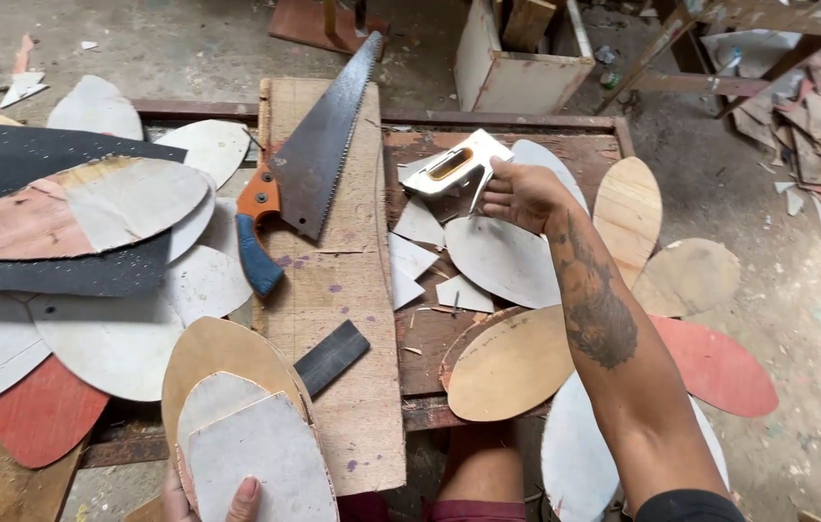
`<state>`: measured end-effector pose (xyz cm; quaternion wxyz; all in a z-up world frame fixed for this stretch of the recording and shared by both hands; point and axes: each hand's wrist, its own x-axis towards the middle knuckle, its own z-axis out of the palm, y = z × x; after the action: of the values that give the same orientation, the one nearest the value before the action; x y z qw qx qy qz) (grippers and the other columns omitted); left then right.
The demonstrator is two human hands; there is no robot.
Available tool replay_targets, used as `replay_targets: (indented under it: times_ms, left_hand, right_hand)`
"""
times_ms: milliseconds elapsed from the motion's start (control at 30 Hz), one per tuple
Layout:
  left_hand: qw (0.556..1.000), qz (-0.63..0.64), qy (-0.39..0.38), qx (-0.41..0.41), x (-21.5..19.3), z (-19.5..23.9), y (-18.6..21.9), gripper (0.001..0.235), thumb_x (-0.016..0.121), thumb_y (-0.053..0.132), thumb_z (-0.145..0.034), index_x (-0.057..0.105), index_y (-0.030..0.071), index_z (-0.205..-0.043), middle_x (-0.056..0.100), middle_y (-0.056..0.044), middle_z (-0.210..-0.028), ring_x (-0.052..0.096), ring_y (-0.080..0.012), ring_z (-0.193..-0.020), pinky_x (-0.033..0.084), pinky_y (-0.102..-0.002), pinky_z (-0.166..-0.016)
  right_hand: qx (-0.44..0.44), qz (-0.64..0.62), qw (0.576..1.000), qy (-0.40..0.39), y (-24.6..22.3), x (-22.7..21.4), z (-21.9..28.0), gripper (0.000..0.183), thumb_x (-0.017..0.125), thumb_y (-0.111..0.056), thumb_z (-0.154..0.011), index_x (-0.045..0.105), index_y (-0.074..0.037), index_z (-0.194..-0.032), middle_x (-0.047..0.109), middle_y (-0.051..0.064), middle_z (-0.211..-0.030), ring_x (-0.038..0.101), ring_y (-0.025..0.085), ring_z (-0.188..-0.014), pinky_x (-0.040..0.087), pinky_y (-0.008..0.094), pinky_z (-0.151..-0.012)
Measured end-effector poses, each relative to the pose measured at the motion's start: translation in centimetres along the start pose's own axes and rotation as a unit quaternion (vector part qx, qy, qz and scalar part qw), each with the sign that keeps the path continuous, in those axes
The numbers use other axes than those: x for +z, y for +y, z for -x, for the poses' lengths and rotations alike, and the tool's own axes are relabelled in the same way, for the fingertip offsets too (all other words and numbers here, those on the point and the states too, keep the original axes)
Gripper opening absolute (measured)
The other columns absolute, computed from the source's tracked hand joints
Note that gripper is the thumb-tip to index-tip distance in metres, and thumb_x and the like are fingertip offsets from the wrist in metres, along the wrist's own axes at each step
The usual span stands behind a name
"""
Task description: Sanding the edges of petal-shaped wooden pieces using a sanding block to smooth them.
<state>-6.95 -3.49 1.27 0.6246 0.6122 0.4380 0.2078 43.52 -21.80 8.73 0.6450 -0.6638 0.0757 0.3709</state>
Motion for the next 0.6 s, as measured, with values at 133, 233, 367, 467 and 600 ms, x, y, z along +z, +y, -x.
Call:
replay_targets:
  times_ms: [133,233,367,467,600]
  left_hand:
    - [0.998,-0.002,-0.024,0.065,-0.9,-0.5,-1.0,0.092,0.066,0.002,-0.067,0.030,-0.006,-0.152,0.058,-0.031,-0.129,0.068,-0.0441,-0.105,0.056,-0.050,-0.091]
    - [0.996,-0.016,-0.046,0.077,-1.9,0.2,-1.0,0.093,0.065,0.001,-0.065,0.033,-0.006,-0.152,0.059,-0.031,-0.126,0.068,-0.0437,-0.101,0.057,-0.048,-0.086]
    - [0.995,-0.071,-0.040,0.058,-1.6,0.1,-0.8,0.087,0.068,-0.001,-0.070,0.033,-0.010,-0.150,0.059,-0.033,-0.124,0.067,-0.0474,-0.101,0.056,-0.053,-0.090]
    - [0.996,-0.034,-0.046,0.069,-0.3,1.1,0.3,0.087,0.064,-0.001,-0.071,0.029,-0.011,-0.150,0.054,-0.035,-0.130,0.063,-0.0492,-0.108,0.053,-0.055,-0.094]
    - [0.992,-0.057,-0.021,0.110,2.1,4.8,4.0,0.083,0.063,0.005,-0.079,0.027,-0.013,-0.152,0.051,-0.038,-0.135,0.061,-0.0479,-0.112,0.051,-0.054,-0.094]
  right_hand:
    - [-0.063,0.103,0.992,0.045,1.9,-4.1,6.9,0.067,0.056,-0.033,-0.095,0.042,0.004,-0.149,0.058,0.023,-0.144,0.062,0.032,-0.127,0.053,0.039,-0.102]
    - [-0.110,0.156,0.969,0.154,5.3,-8.8,13.7,0.058,0.059,-0.030,-0.096,0.052,0.005,-0.142,0.065,0.017,-0.128,0.063,0.024,-0.109,0.052,0.033,-0.087]
    - [-0.113,0.291,0.846,0.432,13.3,-16.9,18.6,0.039,0.064,-0.033,-0.101,0.070,0.000,-0.120,0.074,0.011,-0.108,0.067,0.020,-0.093,0.053,0.033,-0.082]
    - [0.000,0.348,0.848,0.399,15.7,-13.9,21.7,0.042,0.066,-0.036,-0.099,0.068,-0.003,-0.125,0.072,0.016,-0.116,0.069,0.025,-0.104,0.058,0.038,-0.090]
    - [0.005,0.345,0.856,0.385,16.8,-9.4,20.4,0.074,0.067,-0.048,-0.093,0.051,0.004,-0.144,0.063,0.021,-0.133,0.063,0.033,-0.122,0.053,0.044,-0.101]
